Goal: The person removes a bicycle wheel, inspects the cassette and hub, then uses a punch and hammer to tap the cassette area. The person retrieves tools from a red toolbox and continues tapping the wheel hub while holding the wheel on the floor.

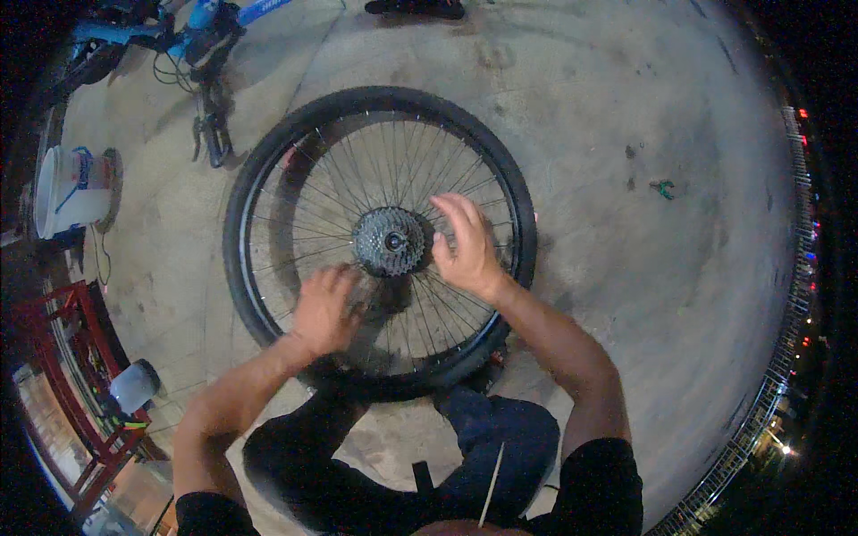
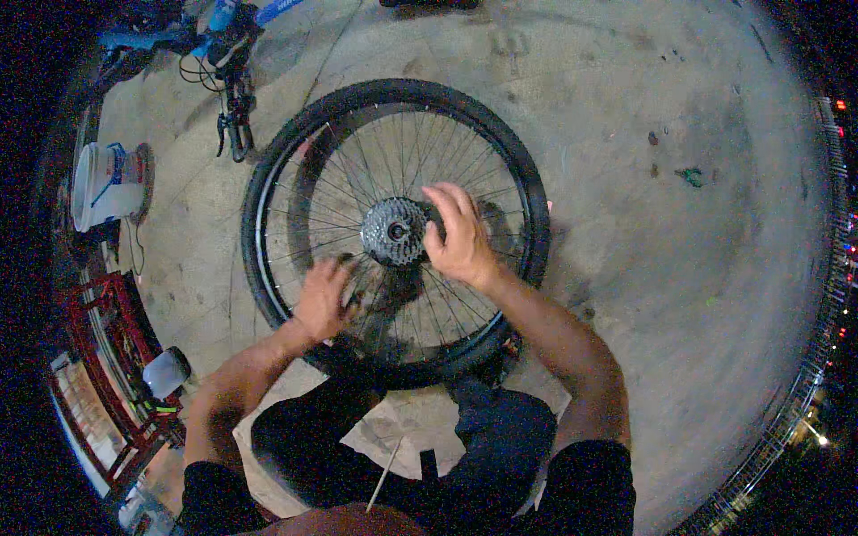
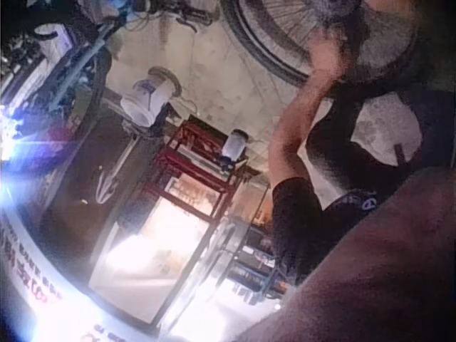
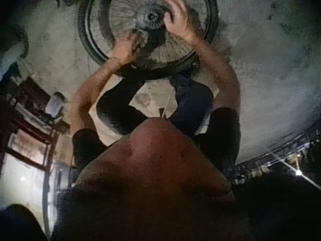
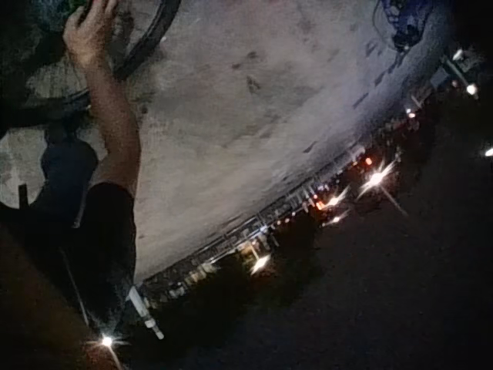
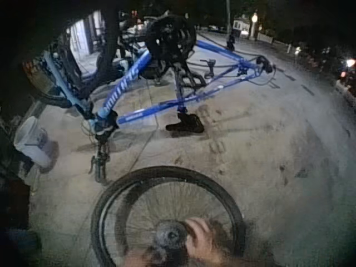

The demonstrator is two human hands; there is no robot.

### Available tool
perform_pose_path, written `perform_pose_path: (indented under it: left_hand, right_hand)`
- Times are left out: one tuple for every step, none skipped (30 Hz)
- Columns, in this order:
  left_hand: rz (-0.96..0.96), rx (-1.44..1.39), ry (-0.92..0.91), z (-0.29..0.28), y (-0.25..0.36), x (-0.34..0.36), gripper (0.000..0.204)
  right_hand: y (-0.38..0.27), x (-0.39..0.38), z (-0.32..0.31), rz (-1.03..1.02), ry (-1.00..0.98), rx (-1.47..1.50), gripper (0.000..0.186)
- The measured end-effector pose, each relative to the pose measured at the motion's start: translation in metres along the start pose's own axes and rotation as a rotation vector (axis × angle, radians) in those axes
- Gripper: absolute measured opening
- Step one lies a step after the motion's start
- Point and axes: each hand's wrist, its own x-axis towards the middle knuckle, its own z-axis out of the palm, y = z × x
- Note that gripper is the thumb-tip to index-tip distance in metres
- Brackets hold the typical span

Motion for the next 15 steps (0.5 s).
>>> perform_pose_path:
  left_hand:
    - [0.013, -0.035, -0.087, -0.012, 0.021, -0.004, 0.070]
    - [0.072, -0.049, -0.124, -0.021, 0.045, -0.002, 0.051]
    - [0.033, -0.123, -0.386, -0.042, 0.079, 0.003, 0.051]
    - [0.112, -0.137, -0.425, -0.032, 0.095, -0.004, 0.046]
    - [0.217, -0.221, -0.322, -0.038, 0.120, -0.015, 0.039]
    - [0.194, -0.161, -0.506, -0.058, 0.149, -0.017, 0.034]
    - [0.117, -0.277, -0.505, -0.019, 0.160, -0.039, 0.037]
    - [0.029, -0.324, -0.379, -0.028, 0.184, -0.055, 0.034]
    - [-0.046, -0.374, -0.287, -0.032, 0.202, -0.067, 0.031]
    - [-0.120, -0.431, -0.192, -0.036, 0.220, -0.079, 0.029]
    - [-0.180, -0.500, -0.141, -0.012, 0.225, -0.096, 0.027]
    - [-0.228, -0.570, -0.086, -0.009, 0.227, -0.104, 0.026]
    - [-0.136, -0.439, -0.250, -0.035, 0.233, -0.113, 0.025]
    - [-0.044, -0.310, -0.418, -0.067, 0.243, -0.121, 0.024]
    - [-0.080, -0.290, -0.487, -0.082, 0.254, -0.132, 0.023]
  right_hand:
    - [-0.022, 0.003, -0.003, 0.005, 0.035, 0.030, 0.052]
    - [-0.045, 0.008, -0.005, 0.023, 0.052, 0.053, 0.051]
    - [-0.060, 0.009, -0.002, 0.018, 0.096, 0.051, 0.052]
    - [-0.083, 0.009, 0.001, 0.046, 0.116, 0.112, 0.052]
    - [-0.107, 0.008, 0.005, 0.070, 0.132, 0.190, 0.051]
    - [-0.133, 0.006, 0.008, 0.096, 0.106, 0.213, 0.051]
    - [-0.168, 0.005, 0.013, 0.133, 0.055, 0.233, 0.052]
    - [-0.194, -0.005, 0.013, 0.177, 0.037, 0.258, 0.052]
    - [-0.212, -0.011, 0.003, 0.184, -0.019, 0.268, 0.052]
    - [-0.229, -0.016, -0.008, 0.132, -0.013, 0.208, 0.052]
    - [-0.245, -0.027, -0.013, 0.213, -0.021, 0.240, 0.052]
    - [-0.258, -0.037, -0.021, 0.325, -0.054, 0.284, 0.052]
    - [-0.272, -0.046, -0.026, 0.356, -0.094, 0.301, 0.052]
    - [-0.281, -0.052, -0.030, 0.314, -0.140, 0.265, 0.052]
    - [-0.290, -0.055, -0.033, 0.270, -0.188, 0.231, 0.052]
